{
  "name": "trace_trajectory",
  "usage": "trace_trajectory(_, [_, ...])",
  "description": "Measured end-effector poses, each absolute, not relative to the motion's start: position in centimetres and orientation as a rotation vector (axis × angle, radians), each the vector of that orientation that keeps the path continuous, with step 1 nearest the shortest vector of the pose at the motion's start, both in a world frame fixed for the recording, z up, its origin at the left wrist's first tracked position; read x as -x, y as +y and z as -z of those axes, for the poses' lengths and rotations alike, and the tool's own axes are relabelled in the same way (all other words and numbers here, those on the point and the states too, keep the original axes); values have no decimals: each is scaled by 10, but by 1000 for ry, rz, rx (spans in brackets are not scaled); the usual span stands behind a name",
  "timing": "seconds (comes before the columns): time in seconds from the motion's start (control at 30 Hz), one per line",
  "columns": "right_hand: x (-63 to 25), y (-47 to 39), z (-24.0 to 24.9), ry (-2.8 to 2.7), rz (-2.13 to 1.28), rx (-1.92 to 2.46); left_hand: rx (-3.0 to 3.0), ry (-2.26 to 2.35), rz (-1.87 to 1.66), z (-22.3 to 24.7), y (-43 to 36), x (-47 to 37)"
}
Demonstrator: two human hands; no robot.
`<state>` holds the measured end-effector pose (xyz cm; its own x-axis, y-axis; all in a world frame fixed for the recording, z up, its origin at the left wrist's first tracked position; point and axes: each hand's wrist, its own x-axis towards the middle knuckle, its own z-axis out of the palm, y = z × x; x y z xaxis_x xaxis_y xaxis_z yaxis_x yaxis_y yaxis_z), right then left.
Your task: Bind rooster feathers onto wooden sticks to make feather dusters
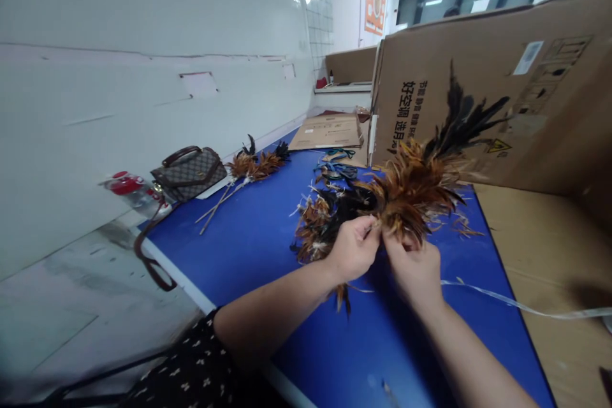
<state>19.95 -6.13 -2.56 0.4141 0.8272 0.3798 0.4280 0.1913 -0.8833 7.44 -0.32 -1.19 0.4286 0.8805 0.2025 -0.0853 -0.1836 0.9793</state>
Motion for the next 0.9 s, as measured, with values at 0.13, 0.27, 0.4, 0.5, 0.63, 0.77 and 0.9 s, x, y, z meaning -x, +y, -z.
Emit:
trace_trajectory(0.13, [-191,-59,34,-1000,-524,1485,-1535,828,-1006,23,1,-73])
trace_trajectory(0.27, [-186,-60,32,-1047,-561,1492,-1583,854,-1037,26,3,-71])
trace_trajectory(0.4, [-180,-61,22,-1152,-427,1529,-1634,870,-1080,29,9,-71])
trace_trajectory(0.5, [-175,-61,16,-1213,-350,1529,-1615,851,-1121,29,13,-68])
trace_trajectory(0.63, [-176,-61,13,-1247,-311,1469,-1555,678,-1199,18,10,-60])
trace_trajectory(0.77, [-181,-61,9,-1202,-201,1394,-1559,604,-1156,2,0,-50])
trace_trajectory(0.9, [-183,-65,-2,-1176,-188,1405,-1466,547,-1079,-7,-6,-49])
